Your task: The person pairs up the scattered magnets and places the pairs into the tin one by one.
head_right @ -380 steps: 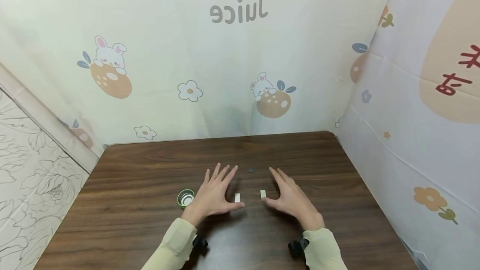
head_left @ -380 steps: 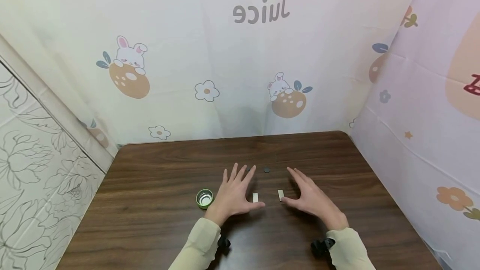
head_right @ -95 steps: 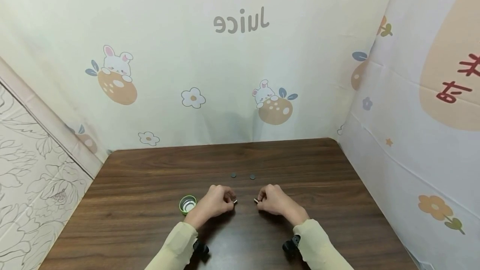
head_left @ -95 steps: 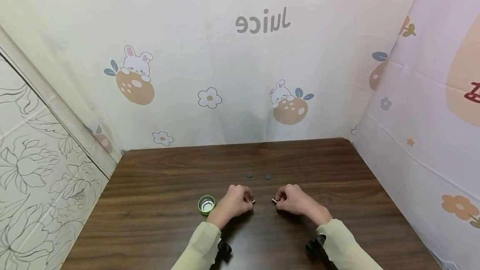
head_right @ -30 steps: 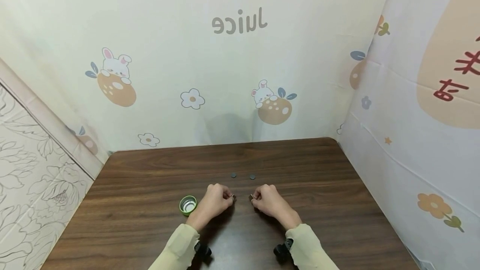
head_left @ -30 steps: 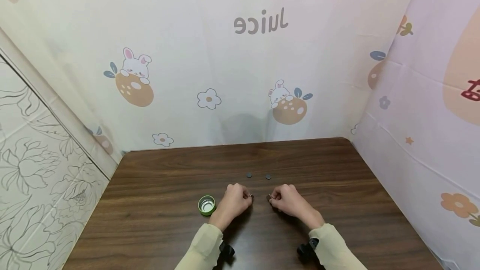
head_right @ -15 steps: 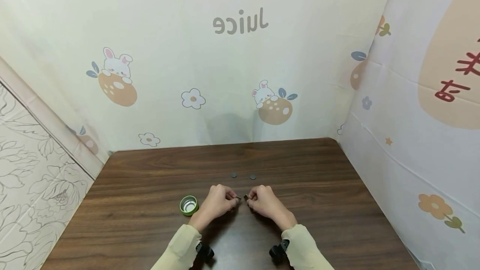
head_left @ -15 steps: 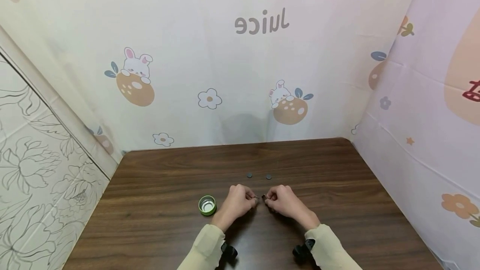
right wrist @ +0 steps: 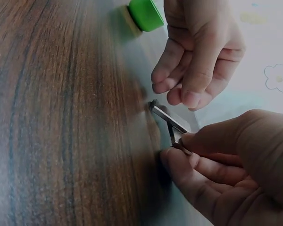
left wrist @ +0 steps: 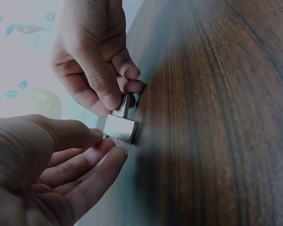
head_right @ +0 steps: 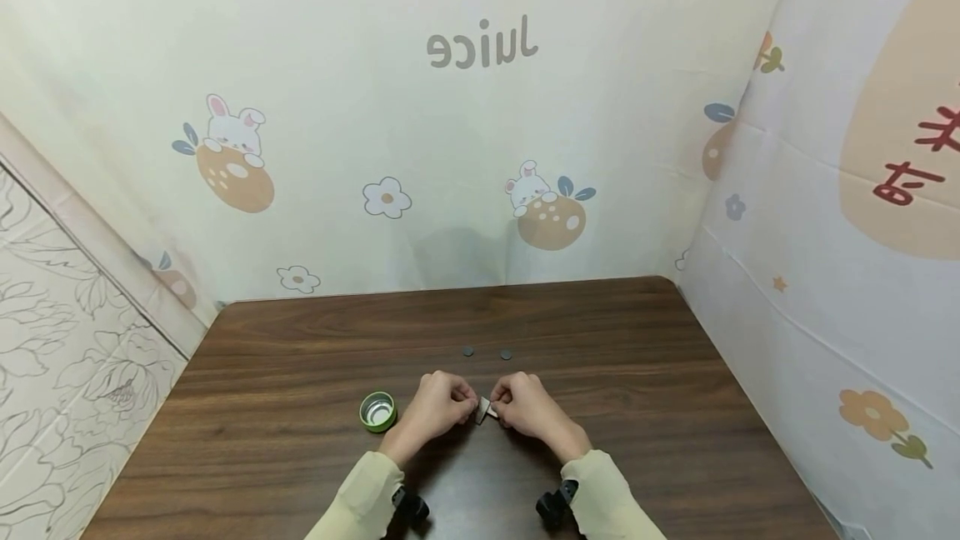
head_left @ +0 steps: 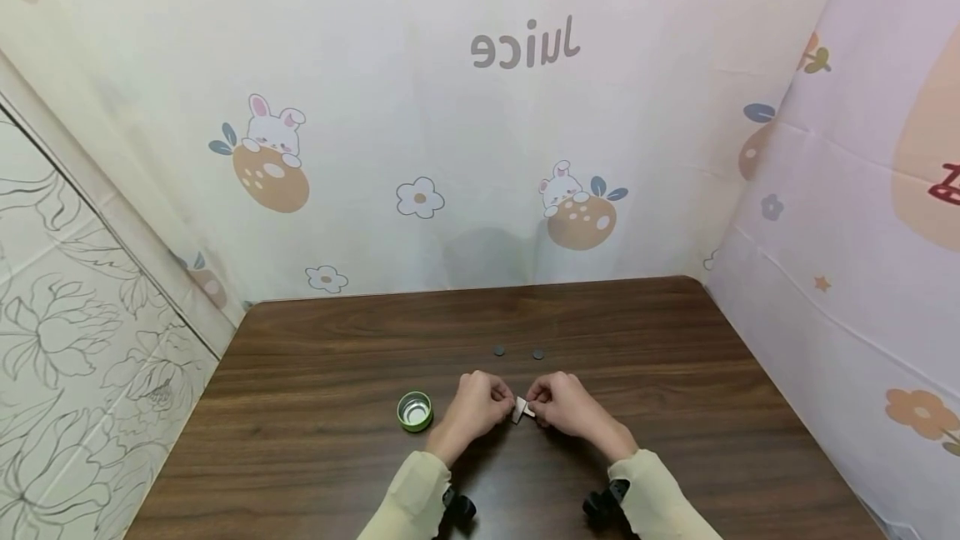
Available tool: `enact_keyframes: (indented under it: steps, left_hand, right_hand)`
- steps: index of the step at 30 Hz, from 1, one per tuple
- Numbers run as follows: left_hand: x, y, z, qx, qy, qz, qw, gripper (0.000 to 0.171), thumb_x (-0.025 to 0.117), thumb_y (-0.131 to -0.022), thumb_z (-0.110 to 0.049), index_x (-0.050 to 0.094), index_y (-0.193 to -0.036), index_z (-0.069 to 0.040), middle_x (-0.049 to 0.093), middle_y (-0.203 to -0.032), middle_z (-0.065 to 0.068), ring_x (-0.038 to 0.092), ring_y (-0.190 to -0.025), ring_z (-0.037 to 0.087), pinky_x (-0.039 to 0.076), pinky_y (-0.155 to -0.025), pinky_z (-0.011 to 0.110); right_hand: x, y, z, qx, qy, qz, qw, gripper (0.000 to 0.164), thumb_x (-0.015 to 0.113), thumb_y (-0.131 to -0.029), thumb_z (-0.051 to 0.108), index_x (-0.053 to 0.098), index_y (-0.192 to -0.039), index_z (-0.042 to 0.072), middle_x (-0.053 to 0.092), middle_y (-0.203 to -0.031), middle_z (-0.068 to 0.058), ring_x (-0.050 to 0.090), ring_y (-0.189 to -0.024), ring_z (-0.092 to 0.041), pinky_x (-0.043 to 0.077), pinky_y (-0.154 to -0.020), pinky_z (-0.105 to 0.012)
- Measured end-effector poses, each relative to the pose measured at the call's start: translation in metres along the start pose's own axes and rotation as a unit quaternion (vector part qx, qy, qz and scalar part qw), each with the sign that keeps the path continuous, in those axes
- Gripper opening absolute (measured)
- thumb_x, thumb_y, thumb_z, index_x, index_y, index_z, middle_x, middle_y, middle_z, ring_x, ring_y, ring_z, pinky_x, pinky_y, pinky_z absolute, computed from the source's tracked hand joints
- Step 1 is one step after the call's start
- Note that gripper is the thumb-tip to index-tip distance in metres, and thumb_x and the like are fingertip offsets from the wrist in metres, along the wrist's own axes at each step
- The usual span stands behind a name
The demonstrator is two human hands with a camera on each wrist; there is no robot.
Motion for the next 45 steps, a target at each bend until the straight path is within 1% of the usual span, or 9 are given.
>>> enact_keyframes:
  steps: [6, 10, 14, 20, 30, 33, 39, 41, 45]
  left_hand:
    - [-0.002, -0.001, -0.001, 0.004, -0.023, -0.010, 0.9997, 0.012, 0.076, -0.089, -0.006, 0.076, -0.078, -0.011, 0.070, -0.068, -0.007, 0.057, -0.056, -0.002, 0.050, -0.056, 0.018]
    - [-0.001, 0.000, -0.001, -0.003, -0.034, -0.003, 0.9994, 0.010, 0.077, -0.089, -0.008, 0.077, -0.079, -0.012, 0.070, -0.071, -0.008, 0.057, -0.061, -0.002, 0.050, -0.058, 0.018]
    - [0.002, 0.000, -0.001, -0.008, -0.036, 0.005, 0.9993, 0.010, 0.080, -0.088, -0.011, 0.077, -0.078, -0.011, 0.071, -0.072, -0.007, 0.057, -0.060, -0.001, 0.049, -0.057, 0.019]
    - [0.003, 0.000, -0.001, -0.006, -0.053, 0.004, 0.9986, 0.014, 0.081, -0.087, -0.012, 0.077, -0.074, -0.012, 0.070, -0.069, -0.009, 0.056, -0.059, 0.000, 0.048, -0.056, 0.020]
    - [0.005, -0.001, 0.003, 0.003, -0.069, 0.004, 0.9976, 0.015, 0.082, -0.087, -0.010, 0.077, -0.072, -0.012, 0.071, -0.069, -0.008, 0.055, -0.059, -0.002, 0.047, -0.055, 0.018]
    - [0.006, -0.001, 0.003, 0.003, -0.075, 0.004, 0.9972, 0.017, 0.082, -0.087, -0.011, 0.076, -0.071, -0.012, 0.070, -0.070, -0.007, 0.054, -0.059, -0.001, 0.046, -0.055, 0.018]
    - [0.004, 0.000, 0.002, -0.004, -0.076, 0.013, 0.9970, 0.015, 0.081, -0.087, -0.009, 0.076, -0.073, -0.012, 0.071, -0.071, -0.007, 0.056, -0.061, 0.000, 0.048, -0.056, 0.019]
    - [0.003, 0.001, 0.001, -0.006, -0.077, 0.017, 0.9969, 0.013, 0.081, -0.087, -0.009, 0.077, -0.075, -0.011, 0.072, -0.072, -0.006, 0.057, -0.062, 0.000, 0.048, -0.057, 0.020]
    - [-0.005, 0.004, -0.001, -0.007, -0.073, 0.020, 0.9971, 0.008, 0.080, -0.089, -0.010, 0.079, -0.081, -0.010, 0.073, -0.075, -0.003, 0.060, -0.063, 0.001, 0.050, -0.057, 0.020]
  right_hand:
    - [0.000, -0.001, -0.002, 0.002, 0.000, -0.008, 1.000, 0.009, 0.066, -0.095, -0.001, 0.074, -0.091, 0.002, 0.072, -0.076, -0.005, 0.066, -0.062, -0.014, 0.051, -0.055, -0.024]
    - [0.000, -0.001, -0.002, 0.003, 0.002, -0.012, 1.000, 0.010, 0.065, -0.096, 0.000, 0.074, -0.094, 0.002, 0.072, -0.077, -0.004, 0.065, -0.063, -0.013, 0.051, -0.055, -0.025]
    - [0.000, 0.000, -0.002, 0.001, 0.013, -0.022, 1.000, 0.011, 0.064, -0.097, 0.000, 0.075, -0.099, 0.002, 0.072, -0.078, -0.003, 0.064, -0.063, -0.009, 0.051, -0.058, -0.024]
    - [0.000, -0.001, -0.004, -0.001, 0.017, -0.036, 0.999, 0.012, 0.066, -0.096, -0.002, 0.075, -0.103, 0.001, 0.074, -0.083, -0.004, 0.064, -0.064, -0.006, 0.052, -0.060, -0.023]
    - [0.002, -0.001, -0.003, 0.000, 0.004, -0.020, 1.000, 0.016, 0.063, -0.097, -0.002, 0.074, -0.108, -0.002, 0.073, -0.084, -0.007, 0.065, -0.067, -0.011, 0.051, -0.060, -0.024]
    - [0.003, -0.002, -0.002, 0.000, 0.011, -0.018, 1.000, 0.015, 0.065, -0.097, 0.002, 0.075, -0.108, -0.001, 0.073, -0.086, -0.005, 0.064, -0.070, -0.010, 0.051, -0.062, -0.024]
    - [0.006, -0.006, 0.000, 0.010, 0.022, -0.015, 1.000, 0.019, 0.069, -0.100, 0.023, 0.079, -0.103, 0.008, 0.074, -0.091, 0.002, 0.062, -0.076, -0.007, 0.051, -0.067, -0.025]
    - [0.007, -0.007, -0.001, 0.016, 0.024, -0.015, 0.999, 0.019, 0.069, -0.100, 0.026, 0.079, -0.101, 0.009, 0.074, -0.089, 0.003, 0.062, -0.075, -0.007, 0.051, -0.067, -0.026]
    - [0.008, -0.007, 0.000, 0.024, 0.036, -0.017, 0.999, 0.014, 0.070, -0.099, 0.020, 0.079, -0.098, 0.010, 0.073, -0.087, 0.003, 0.060, -0.073, -0.008, 0.050, -0.065, -0.026]
Point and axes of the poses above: each hand's wrist, its own y-axis away from the middle knuckle, its own x-axis out of the palm, z = x × y, the point moved 2 cm from there along -y, towards the middle knuckle
